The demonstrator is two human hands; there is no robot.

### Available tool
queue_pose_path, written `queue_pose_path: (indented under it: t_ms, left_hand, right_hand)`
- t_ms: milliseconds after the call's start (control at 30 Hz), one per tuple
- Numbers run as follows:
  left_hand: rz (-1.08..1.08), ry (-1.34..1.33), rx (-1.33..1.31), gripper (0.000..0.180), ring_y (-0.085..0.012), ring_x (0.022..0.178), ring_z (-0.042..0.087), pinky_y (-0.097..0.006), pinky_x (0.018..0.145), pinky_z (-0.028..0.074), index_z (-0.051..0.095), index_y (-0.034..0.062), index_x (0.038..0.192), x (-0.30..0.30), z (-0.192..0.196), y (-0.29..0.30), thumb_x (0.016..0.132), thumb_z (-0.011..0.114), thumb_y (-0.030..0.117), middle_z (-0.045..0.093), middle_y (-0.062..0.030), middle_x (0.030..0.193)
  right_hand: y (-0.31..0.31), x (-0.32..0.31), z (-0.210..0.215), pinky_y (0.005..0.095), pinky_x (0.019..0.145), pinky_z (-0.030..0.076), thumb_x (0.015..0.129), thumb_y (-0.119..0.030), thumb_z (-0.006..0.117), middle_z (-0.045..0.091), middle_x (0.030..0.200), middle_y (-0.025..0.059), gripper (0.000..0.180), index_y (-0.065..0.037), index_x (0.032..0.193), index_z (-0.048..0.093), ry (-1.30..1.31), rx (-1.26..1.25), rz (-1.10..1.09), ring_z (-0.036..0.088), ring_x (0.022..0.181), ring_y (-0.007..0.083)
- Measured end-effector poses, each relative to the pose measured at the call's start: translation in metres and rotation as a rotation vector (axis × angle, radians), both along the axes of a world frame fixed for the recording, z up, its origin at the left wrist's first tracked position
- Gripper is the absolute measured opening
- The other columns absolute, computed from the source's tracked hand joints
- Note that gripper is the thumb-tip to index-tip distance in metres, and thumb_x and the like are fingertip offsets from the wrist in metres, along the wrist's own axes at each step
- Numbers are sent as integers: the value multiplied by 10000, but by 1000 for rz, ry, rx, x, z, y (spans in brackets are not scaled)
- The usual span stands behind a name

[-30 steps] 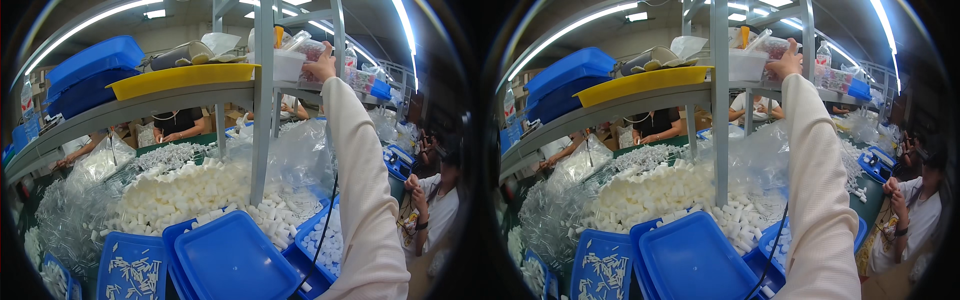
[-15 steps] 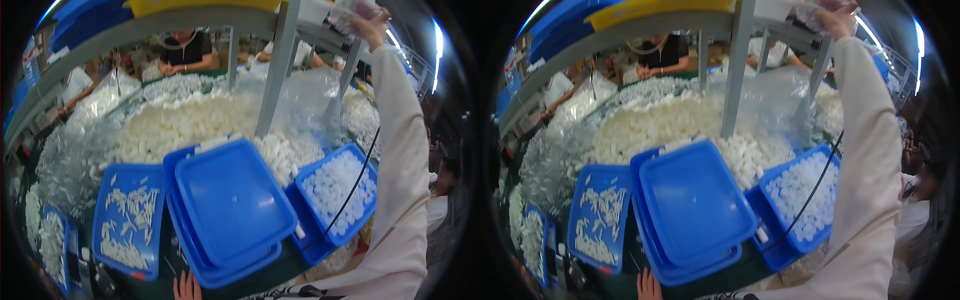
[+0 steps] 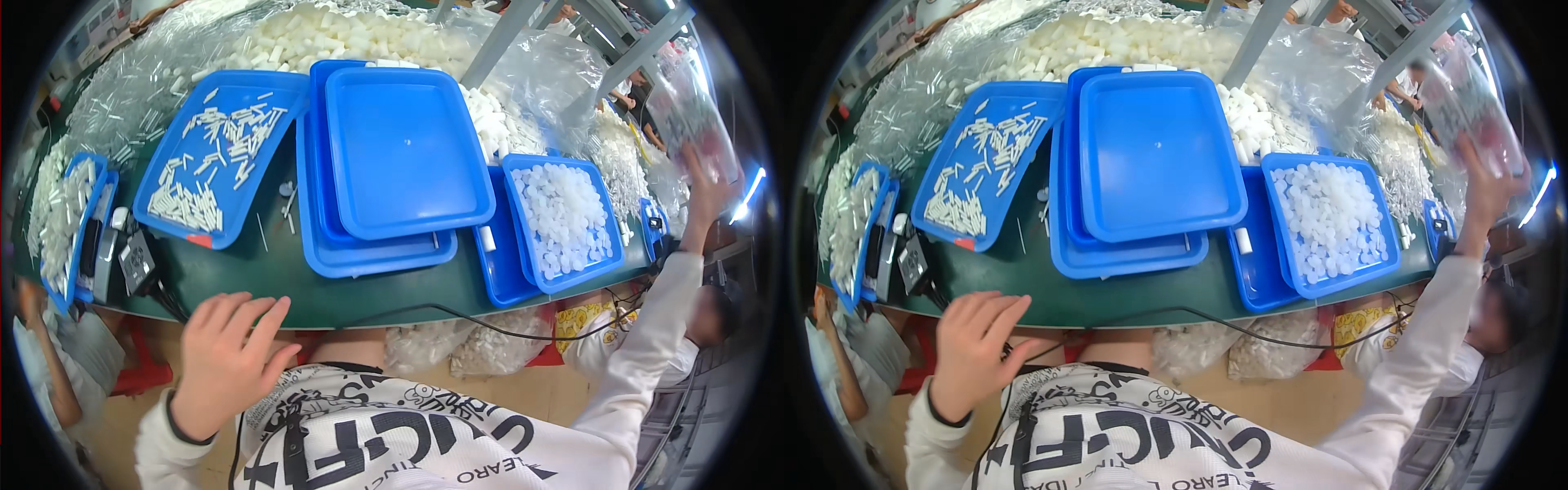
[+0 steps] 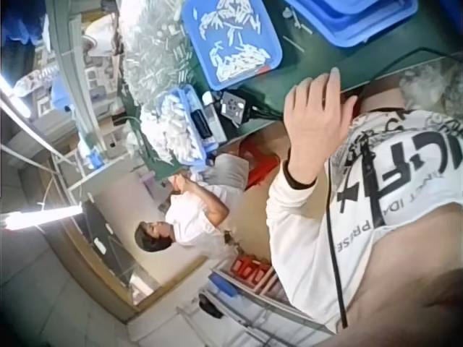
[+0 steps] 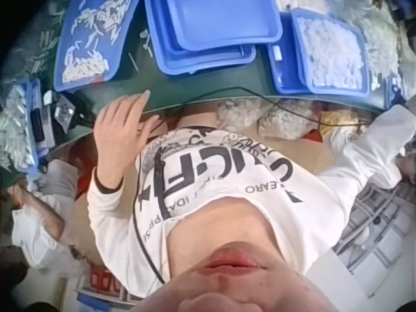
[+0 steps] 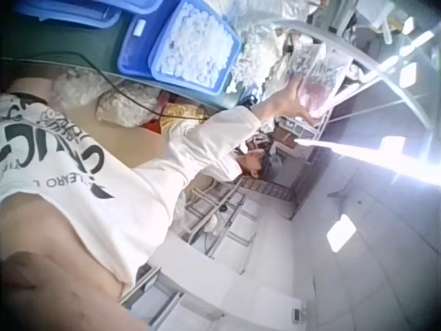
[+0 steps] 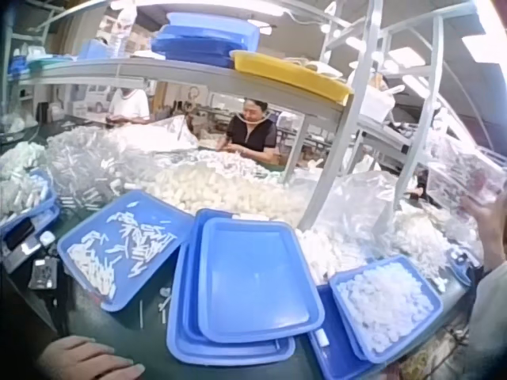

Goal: The person assembles small white cylindrical components by inserting them into red-tipped sticks. They pick up the white pieces from a blue tray, align them with the sticks, and push them together. The person also handles a clear plastic container filled with the red-tipped sticks, opening it to access more parts.

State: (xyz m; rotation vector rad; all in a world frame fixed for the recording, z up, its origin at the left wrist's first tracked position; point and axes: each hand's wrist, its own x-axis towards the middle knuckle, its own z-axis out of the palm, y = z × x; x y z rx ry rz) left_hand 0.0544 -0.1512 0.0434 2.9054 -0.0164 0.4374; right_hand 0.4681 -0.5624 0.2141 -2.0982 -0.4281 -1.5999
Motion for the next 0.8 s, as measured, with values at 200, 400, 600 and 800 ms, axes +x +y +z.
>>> queue_pose_path:
  t_ms: [200,400,600,800]
  left_hand:
    - [-76,-181,242,466,-288,745,546,-406,655,440,646,38,1019,-11,90,-53,616,733,255,579,-78,831]
    - [-117,105,268,567,-198,649,500,-312,556,371,622,56,1099,-17,158,-83,566,776,174,540,-61,755]
    - [-154,-55,182,535,-196,653,514,-306,558,386,633,58,1075,-8,143,-65,573,777,172,556,-63,773]
    - [-147,-61,158,503,-194,656,528,-301,561,401,643,59,1051,0,140,-52,580,777,170,572,-66,791]
  right_hand:
    - [-2,-83,-38,424,965,422,523,-165,916,342,1281,203,1055,20,1263,187,60,0,206,447,1158,289]
    - [58,-148,-72,378,948,456,569,-7,857,412,1261,211,952,11,1253,194,138,65,291,470,1153,273]
    - [74,-192,-97,364,944,465,583,-8,848,452,1222,186,979,-81,1305,191,187,24,359,525,1082,254]
    - [108,-189,-120,327,933,437,598,-30,843,492,1209,184,1005,-114,1335,164,364,157,566,526,1102,240]
